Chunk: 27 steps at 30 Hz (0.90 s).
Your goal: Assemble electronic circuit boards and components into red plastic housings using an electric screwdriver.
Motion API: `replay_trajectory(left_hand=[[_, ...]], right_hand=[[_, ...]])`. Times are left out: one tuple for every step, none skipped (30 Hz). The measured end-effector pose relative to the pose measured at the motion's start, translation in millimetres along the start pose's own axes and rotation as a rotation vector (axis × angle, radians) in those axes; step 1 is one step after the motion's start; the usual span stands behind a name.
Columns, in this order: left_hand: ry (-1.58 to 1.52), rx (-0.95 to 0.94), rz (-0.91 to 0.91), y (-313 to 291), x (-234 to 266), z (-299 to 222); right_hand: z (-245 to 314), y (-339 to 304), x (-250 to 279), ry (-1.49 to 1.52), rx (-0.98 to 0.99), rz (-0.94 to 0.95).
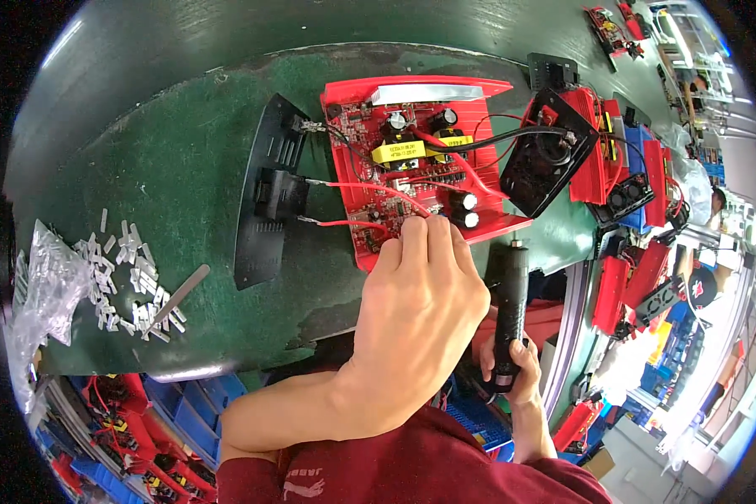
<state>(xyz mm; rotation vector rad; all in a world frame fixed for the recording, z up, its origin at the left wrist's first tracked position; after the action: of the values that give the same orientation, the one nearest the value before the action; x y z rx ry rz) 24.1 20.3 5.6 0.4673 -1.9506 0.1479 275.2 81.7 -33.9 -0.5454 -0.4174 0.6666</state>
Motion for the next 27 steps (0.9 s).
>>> replay_trajectory(left_hand=[[-0.003, -0.010, 0.011, 0, 0, 0], [-0.005, -0.020, 0.022, 0, 1, 0], [-0.007, -0.017, 0.022, 1, 1, 0], [-0.016, -0.021, 0.021, 1, 1, 1], [-0.024, -0.025, 0.019, 1, 1, 2], [-0.026, -0.027, 0.020, 1, 0, 2], [-0.026, -0.021, 0.008, 0, -1, 2], [-0.026, -0.015, -0.003, 0, -2, 1], [-0.027, -0.015, -0.002, 0, -2, 1], [-0.028, -0.017, 0.000, 0, -2, 2], [-0.028, -0.019, 0.001, 0, -1, 2], [-0.029, -0.020, 0.000, 1, 0, 2], [-0.029, -0.023, 0.011, 2, 2, 2], [-0.028, -0.027, 0.021, 2, 2, 2], [-0.028, -0.027, 0.023, 1, 2, 3], [-0.038, -0.024, 0.024, 1, 1, 3], [-0.049, -0.020, 0.025, 2, 1, 4], [-0.047, -0.023, 0.022, 2, 2, 5], [-0.058, -0.023, 0.024, 2, 3, 5], [-0.067, -0.022, 0.026, 1, 4, 6], [-0.065, -0.020, 0.024, 0, 4, 6], [-0.085, -0.034, 0.025, 0, 5, 8], [-0.104, -0.047, 0.027, 0, 5, 9], [-0.099, -0.049, 0.023, -1, 6, 11], [-0.116, -0.062, -0.002, -1, 5, 11], [-0.133, -0.078, -0.026, -1, 5, 11], [-0.139, -0.082, -0.040, -1, 6, 13]], right_hand=[[-6, 0, 0, 0.059, 0.012, -0.058], [-7, 2, -1, 0.087, 0.052, -0.059], [-6, 3, -2, 0.085, 0.051, -0.058], [-6, 3, -4, 0.076, 0.052, -0.072], [-5, 3, -4, 0.067, 0.053, -0.085], [-3, 3, -3, 0.067, 0.052, -0.088], [0, 2, 0, -0.014, 0.040, -0.017], [3, 1, 2, -0.095, 0.028, 0.054], [5, 1, -3, -0.078, 0.004, 0.019], [4, 2, -6, -0.079, 0.004, 0.018], [2, 4, -7, -0.022, 0.010, -0.048], [1, 5, -7, 0.036, 0.017, -0.113], [2, 4, -6, 0.037, 0.014, -0.113], [4, 2, -3, -0.011, 0.018, -0.030], [5, 1, -2, -0.059, 0.023, 0.054], [4, 2, -3, -0.058, 0.025, 0.053], [1, 3, -4, -0.042, 0.043, 0.034], [0, 4, -5, -0.025, 0.061, 0.016], [-2, 4, -5, -0.026, 0.061, 0.018], [-3, 3, -5, -0.010, 0.057, 0.014], [-4, 3, -5, 0.007, 0.053, 0.011], [-6, 3, -6, 0.023, 0.051, 0.006], [-9, 2, -6, 0.024, 0.056, 0.008], [-15, 1, -7, 0.068, 0.049, 0.011], [-20, -1, -6, 0.112, 0.043, 0.004], [-24, -2, -6, 0.116, 0.045, 0.010], [-27, -3, -9, 0.059, 0.036, -0.017]])
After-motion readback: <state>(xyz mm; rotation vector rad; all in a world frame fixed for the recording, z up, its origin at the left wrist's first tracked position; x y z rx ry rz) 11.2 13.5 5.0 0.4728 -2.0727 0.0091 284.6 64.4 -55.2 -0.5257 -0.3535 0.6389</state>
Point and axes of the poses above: each hand's wrist, its own y-axis towards the middle knuckle, its own x-axis out of the back of the hand, z = x × y, the point moved 1 cm from there along y, towards the middle knuckle, and after that the axes turned 11 degrees about -y, right-handed, at the moved point
